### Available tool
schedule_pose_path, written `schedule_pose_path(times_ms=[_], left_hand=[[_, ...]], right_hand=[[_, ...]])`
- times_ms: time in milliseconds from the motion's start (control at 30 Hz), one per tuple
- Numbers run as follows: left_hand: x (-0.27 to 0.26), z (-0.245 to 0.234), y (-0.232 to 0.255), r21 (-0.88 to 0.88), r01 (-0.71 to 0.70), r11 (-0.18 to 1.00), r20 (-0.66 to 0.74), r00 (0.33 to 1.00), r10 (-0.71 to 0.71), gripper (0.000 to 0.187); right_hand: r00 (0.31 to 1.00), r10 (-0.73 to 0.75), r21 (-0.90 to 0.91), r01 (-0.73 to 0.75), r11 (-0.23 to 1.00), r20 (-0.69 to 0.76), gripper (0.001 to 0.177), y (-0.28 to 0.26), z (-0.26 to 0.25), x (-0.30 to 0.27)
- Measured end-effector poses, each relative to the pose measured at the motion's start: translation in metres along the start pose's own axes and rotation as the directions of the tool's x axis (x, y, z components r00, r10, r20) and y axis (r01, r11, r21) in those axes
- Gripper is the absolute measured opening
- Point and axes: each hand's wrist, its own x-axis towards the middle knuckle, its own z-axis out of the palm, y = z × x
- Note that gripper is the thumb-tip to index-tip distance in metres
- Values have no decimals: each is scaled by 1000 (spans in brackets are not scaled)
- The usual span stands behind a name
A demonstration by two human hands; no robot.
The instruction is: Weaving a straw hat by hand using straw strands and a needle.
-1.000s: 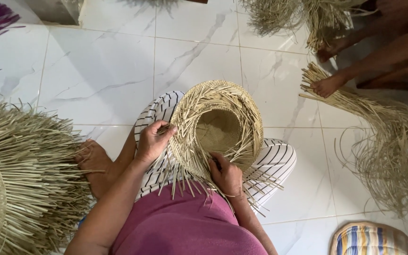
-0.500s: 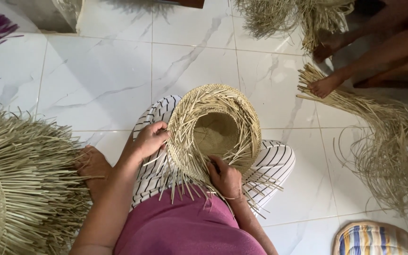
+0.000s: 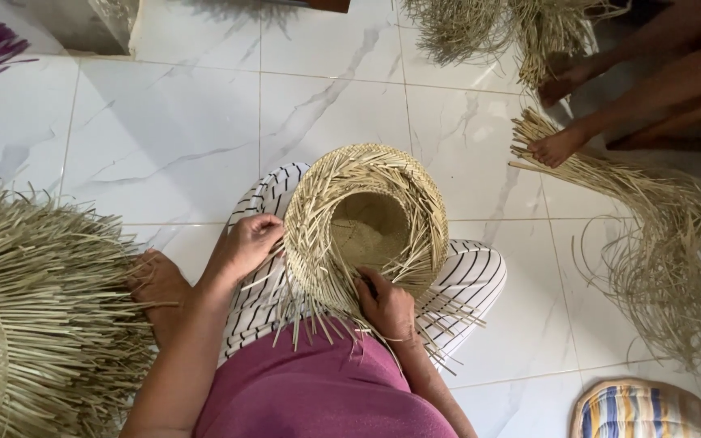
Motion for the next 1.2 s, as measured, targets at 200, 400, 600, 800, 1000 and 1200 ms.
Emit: schedule_pose_path(times_ms=[200,400,600,800,1000,1200], left_hand=[[26,9,-46,302,92,949,-118,991,-58,20],[11,-2,-62,210,167,963,-173,976,-131,23],[-1,-17,-101,88,219,972,-192,961,-199,29],[-18,-22,-109,40,317,948,-211,930,-302,33],[-10,-25,-188,-109,396,912,-246,878,-411,33],[-36,-52,-219,-180,384,905,-349,836,-424,25]], right_hand=[[1000,-4,11,4,1000,-4,33,-3,0,2],[1000,-17,28,17,999,-9,31,-7,-6,-4],[999,-41,39,42,998,-31,31,-9,-6,-4],[999,-37,12,37,999,-17,32,-4,-1,-3],[999,-23,-1,23,1000,-30,32,-13,-9,-4],[1000,-10,-5,9,1000,-11,34,-14,-8,-3]])
